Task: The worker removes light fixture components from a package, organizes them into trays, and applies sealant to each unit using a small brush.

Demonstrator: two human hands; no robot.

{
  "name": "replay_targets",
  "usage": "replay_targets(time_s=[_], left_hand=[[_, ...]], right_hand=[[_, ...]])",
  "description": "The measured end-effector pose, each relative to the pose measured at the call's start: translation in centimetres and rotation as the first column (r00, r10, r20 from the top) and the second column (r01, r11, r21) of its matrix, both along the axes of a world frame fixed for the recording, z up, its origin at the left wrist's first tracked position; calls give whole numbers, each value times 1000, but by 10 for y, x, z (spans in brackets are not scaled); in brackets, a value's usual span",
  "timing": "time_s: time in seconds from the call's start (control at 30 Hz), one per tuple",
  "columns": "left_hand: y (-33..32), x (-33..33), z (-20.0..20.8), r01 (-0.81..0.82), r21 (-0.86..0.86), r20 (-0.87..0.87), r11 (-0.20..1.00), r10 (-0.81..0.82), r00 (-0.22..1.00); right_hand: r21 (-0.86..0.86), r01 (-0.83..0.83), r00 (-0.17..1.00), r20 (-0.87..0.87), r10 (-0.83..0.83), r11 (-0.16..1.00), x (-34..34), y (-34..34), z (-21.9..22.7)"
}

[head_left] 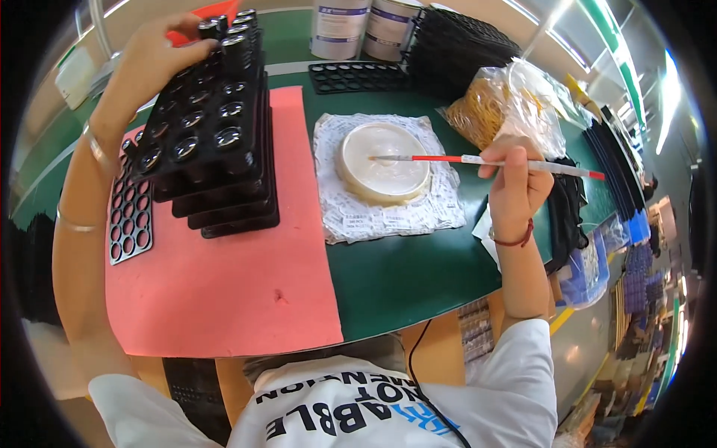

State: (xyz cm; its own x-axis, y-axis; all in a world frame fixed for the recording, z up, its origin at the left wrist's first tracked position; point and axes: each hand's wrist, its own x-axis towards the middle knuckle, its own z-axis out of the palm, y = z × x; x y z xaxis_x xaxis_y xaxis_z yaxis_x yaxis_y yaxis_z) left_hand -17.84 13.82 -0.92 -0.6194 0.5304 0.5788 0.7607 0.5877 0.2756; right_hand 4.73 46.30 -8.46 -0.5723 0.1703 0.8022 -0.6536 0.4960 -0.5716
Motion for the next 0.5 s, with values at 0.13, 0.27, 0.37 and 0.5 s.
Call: replay_targets(time_s=[0.13, 0.27, 0.37, 0.5], left_hand=[[18, 76, 2, 71, 505, -28, 860, -65, 997], [8, 172, -17, 465, 162, -68, 871, -460, 885], [9, 178, -60, 421, 112, 365, 900, -431, 825], [6, 171, -97, 188, 236, 795, 953, -301, 527]], right_hand=[[98, -10, 1000, -7, 11, 995, 2, 3, -2], [171, 4, 1000, 15, -6, 985, 3, 0, -2], [128, -50, 997, 58, 43, 990, -1, 1, -3], [-232, -55, 991, 105, 81, 971, -10, 2, -7]])
